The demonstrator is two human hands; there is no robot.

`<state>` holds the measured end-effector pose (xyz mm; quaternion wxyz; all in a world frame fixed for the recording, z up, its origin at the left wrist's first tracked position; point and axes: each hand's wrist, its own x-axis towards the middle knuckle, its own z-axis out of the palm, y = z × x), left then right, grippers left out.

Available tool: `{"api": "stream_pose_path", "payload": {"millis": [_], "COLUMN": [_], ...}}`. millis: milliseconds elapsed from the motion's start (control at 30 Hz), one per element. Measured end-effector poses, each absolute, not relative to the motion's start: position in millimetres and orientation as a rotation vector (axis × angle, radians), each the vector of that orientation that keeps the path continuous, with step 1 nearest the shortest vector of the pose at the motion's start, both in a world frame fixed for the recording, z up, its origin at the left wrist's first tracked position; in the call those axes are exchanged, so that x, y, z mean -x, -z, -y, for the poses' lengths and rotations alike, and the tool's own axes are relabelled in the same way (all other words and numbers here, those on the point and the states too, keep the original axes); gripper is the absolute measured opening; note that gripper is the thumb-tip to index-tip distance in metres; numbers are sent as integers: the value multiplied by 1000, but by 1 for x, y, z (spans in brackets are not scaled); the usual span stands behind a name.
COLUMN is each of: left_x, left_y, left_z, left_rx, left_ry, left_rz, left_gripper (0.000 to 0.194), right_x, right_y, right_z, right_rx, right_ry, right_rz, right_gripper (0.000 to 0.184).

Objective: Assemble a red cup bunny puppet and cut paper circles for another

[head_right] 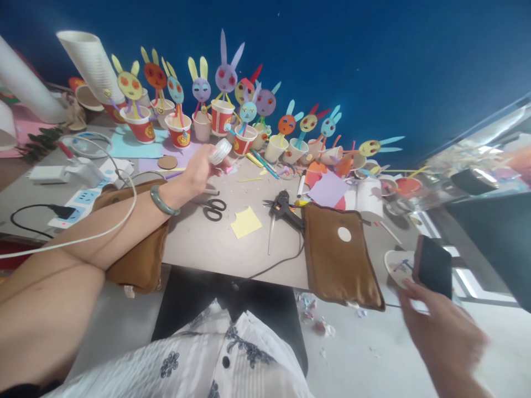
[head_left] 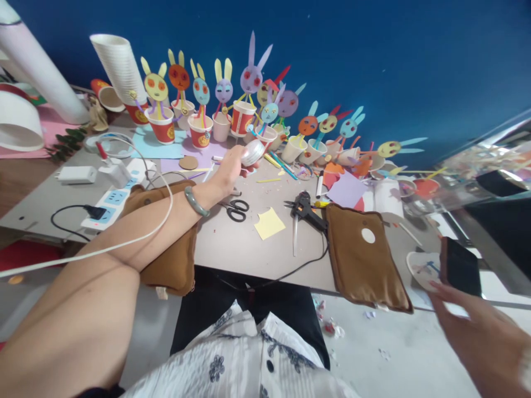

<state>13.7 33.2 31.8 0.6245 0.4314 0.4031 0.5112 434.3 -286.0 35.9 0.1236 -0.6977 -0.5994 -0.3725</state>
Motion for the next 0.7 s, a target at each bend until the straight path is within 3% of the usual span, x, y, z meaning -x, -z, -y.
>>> {"api": "stream_pose_path", "payload": {"millis": [33, 100, 233, 367, 533, 633, 700], "left_x": [-14, -14, -15, -15, -14, -15, -15], "left_y": [-32, -32, -30, -32, -35, -36, -36], "left_z": [-33, -33, -32, -27, -24, -25, -25], "left_rx": [-1007, -1045, -1088, -1085, -1110, -1092, -1081], "left_ry": [-1164, -1130, -1089, -1094, -1069, -1065, -1056], "left_rz": [-928, -941, -973, -970, -912, -933, -962], "left_gripper": [32, 33, 29, 27, 19, 18, 18], "right_x": [-424, -391, -303, -252, -233, -231, -232], "right_y": [-28, -21, -23, -13, 1, -5, -13], "right_z": [269, 235, 175, 133, 112, 106, 100], "right_rx": [1846, 1517, 1092, 1068, 1204, 1287, 1324], "right_ry": [984, 707, 252, -113, -290, -377, -391], "right_rz": [1919, 2205, 2571, 2780, 2730, 2549, 2381], "right_gripper": [27, 4, 37, 64, 69, 64, 47]}}
